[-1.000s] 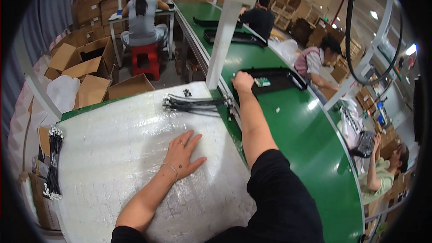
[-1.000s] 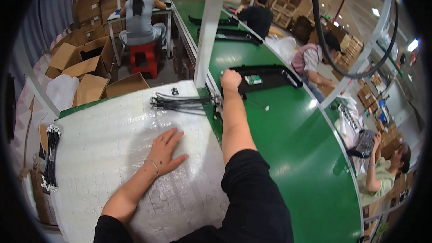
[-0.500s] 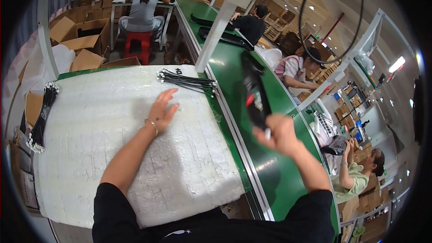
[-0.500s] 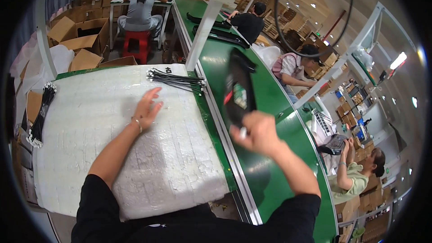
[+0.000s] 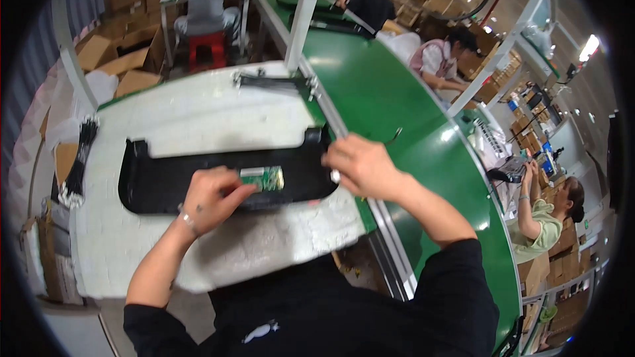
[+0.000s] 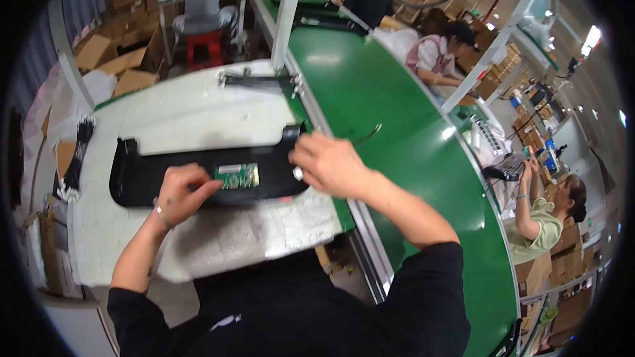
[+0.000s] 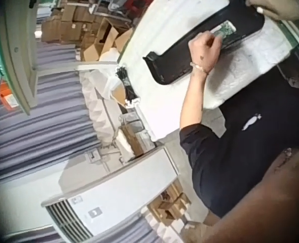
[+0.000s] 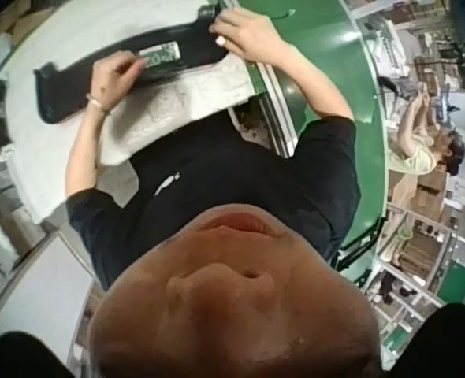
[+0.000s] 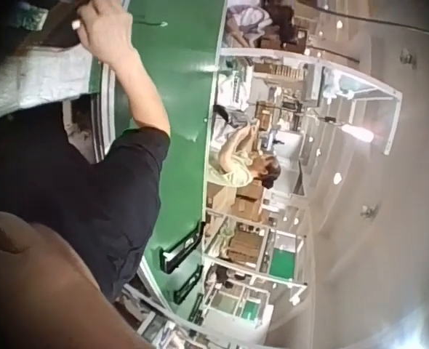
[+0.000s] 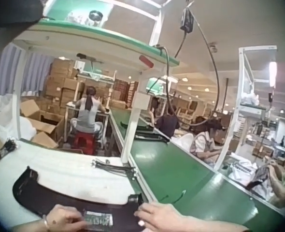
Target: The recorder is connecting a small wire harness to a circuit board mounted inside a black plastic component on an assembly line.
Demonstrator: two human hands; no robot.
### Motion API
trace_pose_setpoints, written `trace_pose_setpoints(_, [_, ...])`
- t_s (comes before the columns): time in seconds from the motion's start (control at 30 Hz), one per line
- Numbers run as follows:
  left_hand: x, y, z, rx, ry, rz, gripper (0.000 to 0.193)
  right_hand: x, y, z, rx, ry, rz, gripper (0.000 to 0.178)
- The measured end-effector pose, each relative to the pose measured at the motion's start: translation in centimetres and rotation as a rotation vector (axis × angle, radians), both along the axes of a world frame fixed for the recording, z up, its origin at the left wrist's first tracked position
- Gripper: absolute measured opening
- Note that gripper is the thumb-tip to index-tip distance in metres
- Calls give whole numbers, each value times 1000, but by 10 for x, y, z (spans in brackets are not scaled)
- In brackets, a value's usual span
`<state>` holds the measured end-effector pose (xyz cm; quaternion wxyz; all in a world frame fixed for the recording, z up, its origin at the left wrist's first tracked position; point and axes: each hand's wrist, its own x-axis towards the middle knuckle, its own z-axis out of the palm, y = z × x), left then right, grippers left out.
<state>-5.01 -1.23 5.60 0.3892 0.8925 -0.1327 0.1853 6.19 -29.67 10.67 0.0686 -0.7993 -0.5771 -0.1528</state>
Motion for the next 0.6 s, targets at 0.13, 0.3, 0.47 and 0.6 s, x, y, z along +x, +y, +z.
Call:
trace_pose_setpoints(0.13, [15,-36,4,-391,163,-144,47,-7,44,6,181,-178,-126,19])
trace_pose_setpoints(0.3, [35,-41,8,-896,612,-270,28,-10,66,-22,268,-155,-163,21])
trace_pose_setpoints(0.47, [31,-43,1,-733,634,-224,29,-15,66,-37,207,-155,-178,11])
trace_pose_setpoints(0.6, [32,-35,-5,-640,611,-209,23,-13,71,-44,202,-119,-151,15])
